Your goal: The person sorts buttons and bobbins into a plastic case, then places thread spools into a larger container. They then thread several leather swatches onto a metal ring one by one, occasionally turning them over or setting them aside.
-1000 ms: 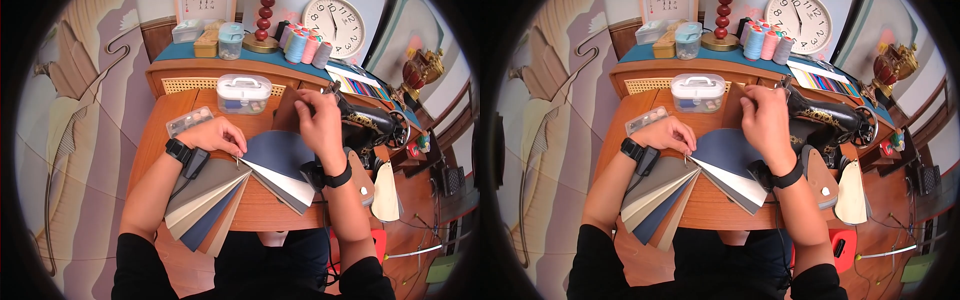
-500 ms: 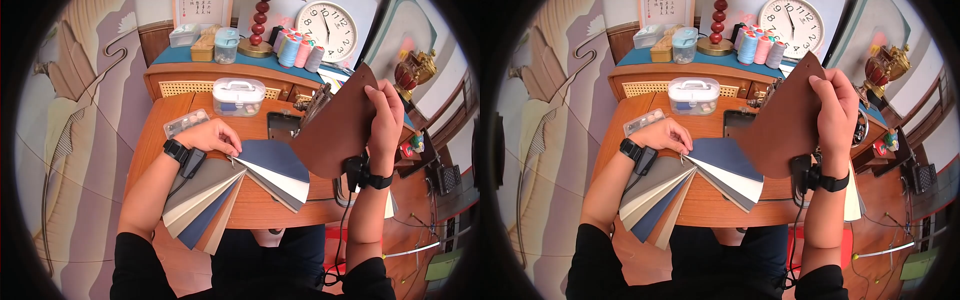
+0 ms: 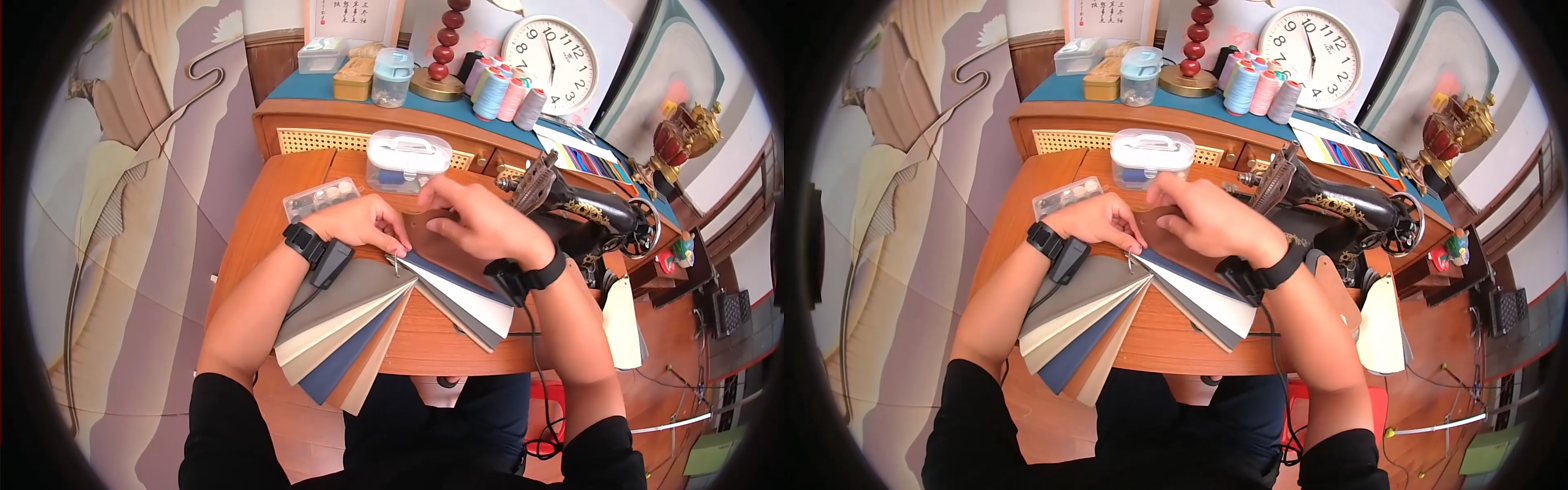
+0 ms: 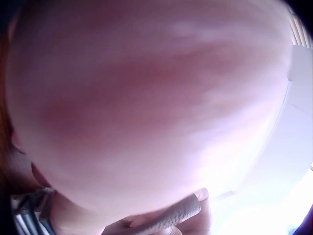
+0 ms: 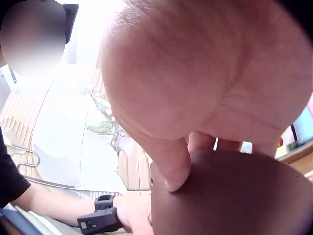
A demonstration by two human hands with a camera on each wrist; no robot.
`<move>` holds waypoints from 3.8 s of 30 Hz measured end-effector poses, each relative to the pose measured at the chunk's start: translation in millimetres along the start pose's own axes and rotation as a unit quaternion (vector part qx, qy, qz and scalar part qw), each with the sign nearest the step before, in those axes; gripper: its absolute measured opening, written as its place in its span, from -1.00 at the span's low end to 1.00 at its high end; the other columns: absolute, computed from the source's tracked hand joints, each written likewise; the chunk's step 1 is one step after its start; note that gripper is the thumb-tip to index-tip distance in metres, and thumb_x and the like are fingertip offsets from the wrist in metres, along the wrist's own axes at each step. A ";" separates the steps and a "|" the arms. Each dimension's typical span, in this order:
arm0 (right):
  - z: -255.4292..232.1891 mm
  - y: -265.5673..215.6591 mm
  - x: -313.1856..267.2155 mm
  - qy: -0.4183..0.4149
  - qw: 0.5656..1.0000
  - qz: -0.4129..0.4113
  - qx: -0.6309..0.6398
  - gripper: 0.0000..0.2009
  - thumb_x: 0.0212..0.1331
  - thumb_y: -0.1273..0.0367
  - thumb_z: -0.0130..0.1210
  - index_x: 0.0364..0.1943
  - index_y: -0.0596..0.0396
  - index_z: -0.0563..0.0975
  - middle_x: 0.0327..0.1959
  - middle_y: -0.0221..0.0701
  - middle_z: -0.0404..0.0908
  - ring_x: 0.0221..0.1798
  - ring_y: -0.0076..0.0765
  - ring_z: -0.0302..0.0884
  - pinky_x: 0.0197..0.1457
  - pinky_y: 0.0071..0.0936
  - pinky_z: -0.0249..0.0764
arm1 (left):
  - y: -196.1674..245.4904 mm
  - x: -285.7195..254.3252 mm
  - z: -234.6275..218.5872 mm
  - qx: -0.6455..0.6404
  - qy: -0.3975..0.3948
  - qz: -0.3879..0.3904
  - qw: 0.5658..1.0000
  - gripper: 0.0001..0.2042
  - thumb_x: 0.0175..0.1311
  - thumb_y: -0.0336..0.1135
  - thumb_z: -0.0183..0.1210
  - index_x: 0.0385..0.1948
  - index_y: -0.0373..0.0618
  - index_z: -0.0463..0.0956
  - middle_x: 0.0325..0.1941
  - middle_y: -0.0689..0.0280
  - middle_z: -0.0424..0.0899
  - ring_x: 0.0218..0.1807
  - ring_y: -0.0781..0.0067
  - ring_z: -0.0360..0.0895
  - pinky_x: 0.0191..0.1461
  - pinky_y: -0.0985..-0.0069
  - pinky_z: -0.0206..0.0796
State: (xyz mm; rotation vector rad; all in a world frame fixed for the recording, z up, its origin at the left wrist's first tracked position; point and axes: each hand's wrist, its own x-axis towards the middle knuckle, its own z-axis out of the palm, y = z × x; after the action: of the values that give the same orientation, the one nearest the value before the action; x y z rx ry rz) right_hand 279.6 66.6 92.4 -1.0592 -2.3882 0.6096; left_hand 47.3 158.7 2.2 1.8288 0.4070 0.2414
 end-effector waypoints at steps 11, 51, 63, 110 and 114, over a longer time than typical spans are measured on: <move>-15.6 6.8 -6.0 -0.056 0.998 -0.014 0.007 -0.83 0.28 0.38 0.18 -0.14 0.17 0.60 -0.31 -0.08 0.69 -0.18 0.13 0.64 -0.10 -0.17 0.52 | -10.0 1.9 -0.4 -0.054 -0.001 0.021 0.998 -0.82 0.21 -0.48 0.40 -0.18 -0.30 0.72 -0.25 0.27 0.79 -0.20 0.61 0.67 -0.06 0.64 0.51; 47.4 15.5 -4.9 0.085 0.986 -0.141 -0.019 -0.82 -0.03 0.44 0.35 -0.31 0.04 0.61 -0.29 -0.38 0.59 -0.10 -0.11 0.41 0.01 -0.26 0.44 | -9.1 0.9 -1.0 -0.016 0.041 -0.009 0.999 -0.82 0.08 -0.53 0.42 -0.25 -0.28 0.72 -0.34 0.39 0.76 -0.27 0.69 0.59 -0.13 0.62 0.44; 51.6 16.7 -5.8 0.076 0.987 -0.124 -0.067 -0.85 -0.06 0.47 0.32 -0.37 0.03 0.61 -0.31 -0.39 0.58 -0.13 -0.13 0.41 -0.02 -0.27 0.44 | -14.6 2.6 -3.1 -0.048 0.022 -0.010 0.999 -0.83 0.15 -0.55 0.38 -0.22 -0.29 0.68 -0.27 0.36 0.75 -0.21 0.65 0.63 -0.07 0.62 0.47; 64.7 52.0 -7.6 0.051 0.997 -0.022 0.050 -0.93 0.12 0.44 0.19 -0.37 0.12 0.65 -0.34 -0.13 0.68 -0.16 0.15 0.62 -0.13 -0.06 0.50 | 83.8 -33.5 106.8 0.269 0.289 -0.149 0.907 -0.82 0.27 -0.39 0.30 -0.43 -0.36 0.67 -0.72 0.32 0.52 -0.62 0.71 0.32 -0.50 0.56 0.23; 66.6 52.9 -6.8 0.059 0.997 -0.016 0.042 -0.92 0.11 0.43 0.19 -0.35 0.09 0.67 -0.34 -0.14 0.70 -0.16 0.13 0.63 -0.11 -0.07 0.52 | 87.0 -32.0 110.8 0.301 0.295 -0.125 0.898 -0.79 0.28 -0.37 0.28 -0.46 -0.37 0.64 -0.75 0.24 0.43 -0.66 0.63 0.26 -0.52 0.50 0.20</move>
State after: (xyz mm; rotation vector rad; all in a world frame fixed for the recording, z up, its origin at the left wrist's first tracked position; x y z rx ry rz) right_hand 276.0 79.6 8.2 -0.9908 -2.2546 0.6135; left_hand 71.9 26.3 54.4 2.2534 1.2483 0.5402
